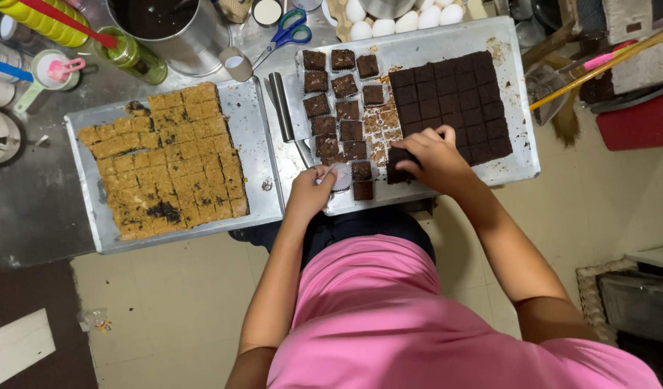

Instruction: The person places squares of dark cake into white paper liners by hand and arranges them on a metal tray.

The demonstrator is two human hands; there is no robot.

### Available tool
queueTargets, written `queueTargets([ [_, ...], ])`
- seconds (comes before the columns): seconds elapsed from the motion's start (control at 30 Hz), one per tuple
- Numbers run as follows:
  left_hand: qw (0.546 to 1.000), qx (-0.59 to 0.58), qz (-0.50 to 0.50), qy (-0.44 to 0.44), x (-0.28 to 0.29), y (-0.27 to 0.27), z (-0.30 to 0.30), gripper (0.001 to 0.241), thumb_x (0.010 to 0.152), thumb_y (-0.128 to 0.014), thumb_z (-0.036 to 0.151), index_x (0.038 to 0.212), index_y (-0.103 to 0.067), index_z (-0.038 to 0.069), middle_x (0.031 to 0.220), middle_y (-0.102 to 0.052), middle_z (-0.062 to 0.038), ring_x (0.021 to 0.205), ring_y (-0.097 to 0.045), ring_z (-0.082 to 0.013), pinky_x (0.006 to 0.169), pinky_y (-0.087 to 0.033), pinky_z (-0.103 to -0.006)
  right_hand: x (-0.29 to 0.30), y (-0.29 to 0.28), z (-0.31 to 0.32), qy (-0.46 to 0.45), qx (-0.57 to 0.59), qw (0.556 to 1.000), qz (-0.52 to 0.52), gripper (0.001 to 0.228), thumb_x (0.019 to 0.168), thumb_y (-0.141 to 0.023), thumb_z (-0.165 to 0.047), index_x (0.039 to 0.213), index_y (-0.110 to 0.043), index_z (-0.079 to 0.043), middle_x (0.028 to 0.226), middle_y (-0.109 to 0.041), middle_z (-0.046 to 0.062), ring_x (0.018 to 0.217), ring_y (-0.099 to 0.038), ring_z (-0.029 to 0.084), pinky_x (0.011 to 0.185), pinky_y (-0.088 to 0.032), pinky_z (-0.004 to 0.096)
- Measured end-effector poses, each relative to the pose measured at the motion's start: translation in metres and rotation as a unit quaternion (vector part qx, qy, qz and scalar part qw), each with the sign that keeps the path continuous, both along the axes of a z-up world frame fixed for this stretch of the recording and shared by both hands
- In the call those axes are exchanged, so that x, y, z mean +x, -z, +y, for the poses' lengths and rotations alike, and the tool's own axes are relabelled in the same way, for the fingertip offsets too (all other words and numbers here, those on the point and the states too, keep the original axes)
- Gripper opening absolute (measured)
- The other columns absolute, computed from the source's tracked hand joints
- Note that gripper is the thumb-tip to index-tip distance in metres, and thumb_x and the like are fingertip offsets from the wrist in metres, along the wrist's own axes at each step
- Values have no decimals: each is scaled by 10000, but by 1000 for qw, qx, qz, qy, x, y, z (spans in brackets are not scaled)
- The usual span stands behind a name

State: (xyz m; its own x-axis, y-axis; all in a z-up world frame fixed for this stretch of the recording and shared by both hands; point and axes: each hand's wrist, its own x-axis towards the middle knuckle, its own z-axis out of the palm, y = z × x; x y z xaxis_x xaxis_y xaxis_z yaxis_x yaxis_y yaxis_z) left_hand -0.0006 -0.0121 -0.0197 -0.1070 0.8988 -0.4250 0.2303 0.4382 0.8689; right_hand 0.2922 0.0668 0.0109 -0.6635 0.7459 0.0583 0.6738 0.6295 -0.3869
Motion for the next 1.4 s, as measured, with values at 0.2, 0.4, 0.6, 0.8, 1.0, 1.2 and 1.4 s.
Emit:
queueTargets([
  [0.2, 997, 75, 18, -1, 2, 18, 1, 293, 910, -709, 224, 1026, -745, -44, 806, -757, -86, 700, -666, -100, 630, -538, -274, -6, -17, -2, 16, 19, 999, 33, 298, 839, -806, -250, 1092, -689, -146, 1103, -719, 17, 1081, -583, 262, 987, -327, 476],
  [0.4, 997, 56, -19, -47, 5, -22, 9, 213, 937, -677, 212, 904, -760, 19, 740, -742, -60, 629, -616, -80, 590, -494, -258, -7, 11, 4, 86, -22, 994, 69, 262, 929, -787, -174, 1156, -670, -116, 1076, -706, 83, 1063, -589, 282, 1014, -398, 453],
  [0.6, 995, 68, -30, -73, 3, -14, 8, 220, 940, -679, 227, 895, -752, 24, 746, -725, -37, 669, -638, -92, 642, -516, -254, -28, 16, 11, 216, -428, 627, 614, 363, 1001, -596, -227, 1304, -526, -40, 1114, -712, 109, 1070, -687, 241, 934, -571, 365],
  [0.8, 987, 139, 57, -59, 0, 12, 15, 223, 875, -741, 225, 926, -744, 8, 812, -732, -79, 740, -666, -129, 708, -534, -273, -35, 36, 9, 73, -591, 272, 756, 585, 1151, -538, -320, 1521, -481, 129, 1251, -632, 225, 1126, -621, 304, 1007, -551, 402],
  [1.0, 994, 102, -17, -43, -1, -4, 31, 243, 882, -683, 213, 958, -763, -3, 741, -754, -60, 660, -726, -98, 649, -561, -261, -44, 19, 1, 125, -489, 580, 639, 292, 1122, -516, -187, 1389, -476, -76, 1332, -615, 165, 1102, -687, 255, 899, -601, 376],
  [1.2, 1000, -24, -4, -12, 6, -24, 37, 310, 903, -646, 250, 866, -775, -30, 692, -743, -90, 586, -644, -134, 559, -496, -285, -55, 2, 2, 187, -440, 619, 623, 362, 1147, -530, -216, 1468, -500, -51, 1278, -634, 94, 893, -691, 211, 740, -584, 289],
  [1.4, 1000, -7, 14, 18, 8, -29, 31, 303, 876, -646, 269, 878, -761, -11, 685, -749, -88, 591, -702, -139, 586, -553, -294, -77, -41, -7, 195, -546, 584, 568, 395, 1071, -523, -100, 1459, -459, -56, 1195, -604, 96, 995, -732, 247, 807, -624, 316],
])
